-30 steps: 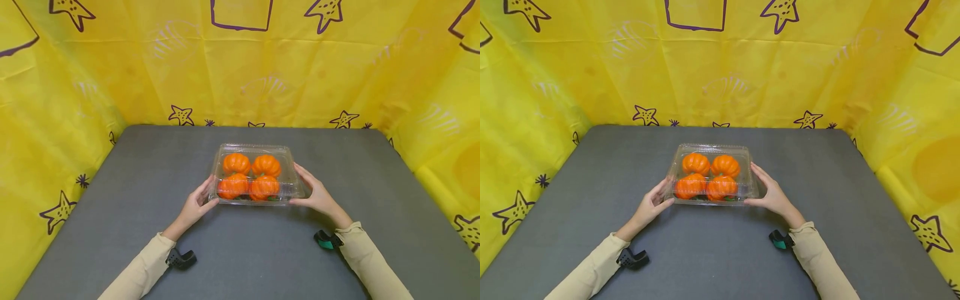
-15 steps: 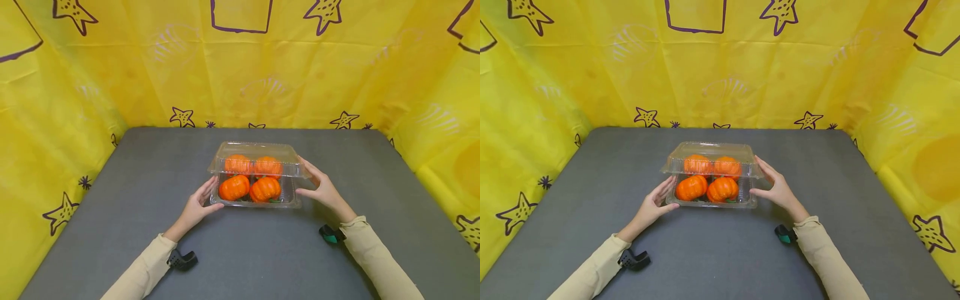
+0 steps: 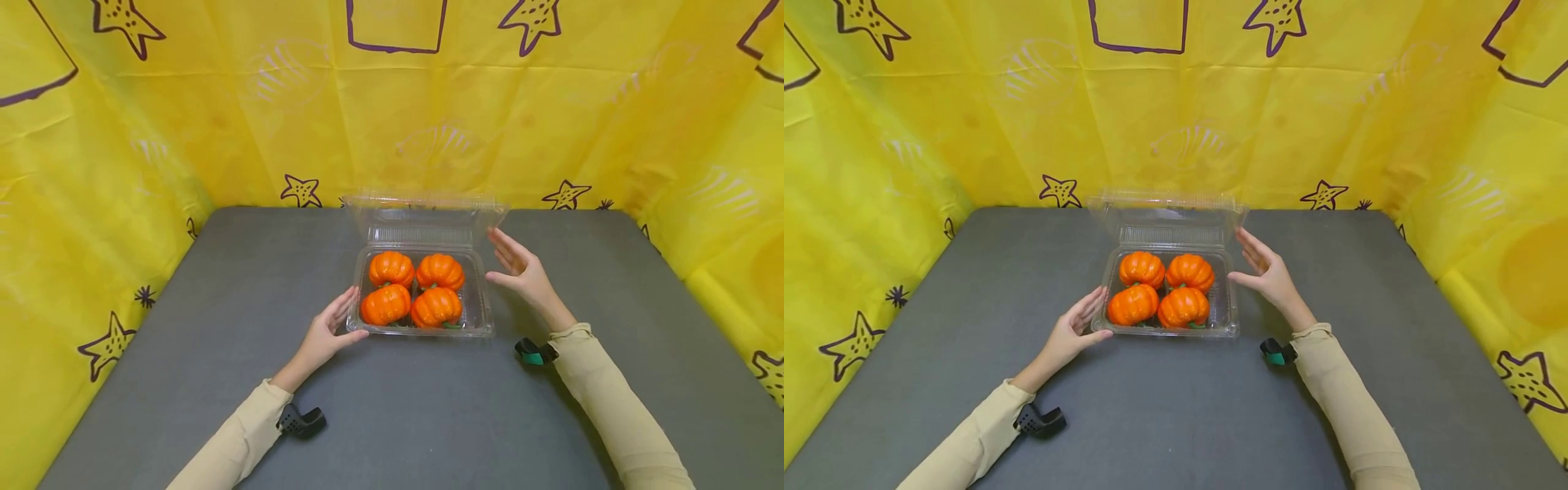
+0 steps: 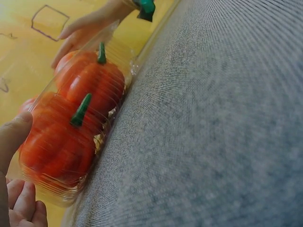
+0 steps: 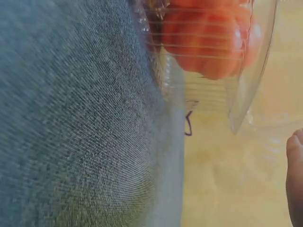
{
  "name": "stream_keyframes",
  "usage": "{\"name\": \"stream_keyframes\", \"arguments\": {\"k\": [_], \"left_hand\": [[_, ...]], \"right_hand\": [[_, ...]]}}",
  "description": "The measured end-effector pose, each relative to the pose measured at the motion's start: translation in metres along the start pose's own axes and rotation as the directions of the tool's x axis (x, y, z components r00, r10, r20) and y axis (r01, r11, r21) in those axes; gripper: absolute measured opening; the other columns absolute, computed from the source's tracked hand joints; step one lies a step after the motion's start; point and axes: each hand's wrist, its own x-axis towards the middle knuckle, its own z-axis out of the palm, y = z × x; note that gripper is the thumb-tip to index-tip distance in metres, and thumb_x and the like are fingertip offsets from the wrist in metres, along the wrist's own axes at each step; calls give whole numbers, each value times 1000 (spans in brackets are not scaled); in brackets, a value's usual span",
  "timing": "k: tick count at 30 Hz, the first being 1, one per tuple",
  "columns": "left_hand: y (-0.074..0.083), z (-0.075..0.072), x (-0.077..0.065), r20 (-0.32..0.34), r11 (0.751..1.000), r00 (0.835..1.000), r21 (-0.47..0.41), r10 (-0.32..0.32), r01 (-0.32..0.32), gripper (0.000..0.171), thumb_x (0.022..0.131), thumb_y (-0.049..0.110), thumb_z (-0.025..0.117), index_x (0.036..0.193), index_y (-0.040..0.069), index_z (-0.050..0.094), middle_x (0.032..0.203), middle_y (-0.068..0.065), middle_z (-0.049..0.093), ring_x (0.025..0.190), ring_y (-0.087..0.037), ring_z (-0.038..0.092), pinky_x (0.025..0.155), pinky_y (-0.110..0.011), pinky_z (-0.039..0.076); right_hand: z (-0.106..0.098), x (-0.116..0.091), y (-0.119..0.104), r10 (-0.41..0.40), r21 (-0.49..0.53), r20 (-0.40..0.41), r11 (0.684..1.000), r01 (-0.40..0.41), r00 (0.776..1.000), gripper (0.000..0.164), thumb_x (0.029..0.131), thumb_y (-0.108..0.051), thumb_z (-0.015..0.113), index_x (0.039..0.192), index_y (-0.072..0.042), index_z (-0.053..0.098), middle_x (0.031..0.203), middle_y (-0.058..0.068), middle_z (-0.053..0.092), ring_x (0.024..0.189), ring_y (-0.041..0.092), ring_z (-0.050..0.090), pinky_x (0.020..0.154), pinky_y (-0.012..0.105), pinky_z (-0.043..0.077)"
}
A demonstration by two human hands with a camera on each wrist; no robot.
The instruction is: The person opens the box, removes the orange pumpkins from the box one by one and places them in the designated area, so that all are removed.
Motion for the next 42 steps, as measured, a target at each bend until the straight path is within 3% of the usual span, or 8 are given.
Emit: {"name": "stream_keyframes", "arguments": {"k": [7, 12, 17, 21, 27, 32, 38, 42], "left_hand": [[3, 0, 1, -7, 1000, 1000, -1, -21, 21, 75, 69, -19, 65, 134, -12, 27, 135, -27, 31, 125, -31, 31, 99, -25, 26], [14, 2, 1, 0, 1000, 1000, 31, -6, 6, 74, 68, -22, 64, 131, -18, 25, 132, -32, 31, 123, -37, 30, 99, -24, 27], [21, 5, -1, -5, 996, 1000, 87, 6, -5, 73, 68, -21, 65, 129, -19, 26, 131, -33, 32, 121, -39, 31, 99, -25, 28], [23, 5, 0, -13, 995, 1000, 103, 13, -12, 72, 68, -20, 65, 129, -19, 27, 130, -33, 33, 121, -39, 32, 98, -26, 28], [25, 6, 0, -13, 995, 1000, 101, 18, -16, 71, 68, -21, 65, 128, -20, 28, 129, -34, 34, 120, -41, 32, 98, -28, 28], [26, 6, 0, -19, 993, 1000, 119, 18, -16, 70, 68, -20, 66, 128, -19, 29, 128, -33, 35, 120, -40, 34, 98, -27, 29], [27, 7, 1, -21, 992, 1000, 126, 21, -19, 70, 68, -19, 66, 127, -20, 30, 128, -33, 36, 119, -40, 35, 97, -25, 29], [28, 6, 1, -18, 992, 1000, 122, 21, -19, 70, 68, -19, 66, 127, -20, 30, 128, -34, 36, 119, -40, 35, 98, -27, 29]], "right_hand": [[-3, 18, -2, 83, 102, -44, 992, -78, 996, 70, 78, 10, 62, 136, 9, 24, 141, 21, 22, 129, 26, 23, 103, 34, 20], [-2, 29, -4, 103, -56, -17, 993, -104, 994, 70, 81, 4, 62, 139, 3, 23, 144, 17, 19, 131, 25, 18, 104, 35, 20], [6, 33, -6, 122, -218, 12, 969, -116, 993, 79, 80, 3, 64, 142, -1, 15, 148, 12, 9, 132, 25, 14, 103, 46, 16], [11, 36, -8, 162, -237, 8, 959, -156, 987, 86, 78, 6, 65, 142, 0, 9, 148, 13, 5, 132, 27, 12, 102, 46, 17], [-2, 39, 10, 237, -261, -20, 937, -234, 971, 84, 79, 1, 66, 143, -5, 11, 147, 10, 10, 132, 20, 15, 104, 33, 20], [-10, 45, 24, 244, -343, -12, 910, -233, 970, 87, 77, -4, 70, 144, -12, 14, 148, 5, 11, 131, 19, 18, 104, 33, 20], [-4, 49, 16, 209, -383, 21, 905, -185, 978, 91, 71, 8, 71, 141, 2, 13, 146, 16, 8, 130, 31, 19, 101, 46, 21], [1, 50, 9, 200, -455, 22, 875, -168, 980, 88, 71, 11, 70, 138, 9, 14, 144, 23, 9, 128, 36, 20, 100, 48, 23]]}}
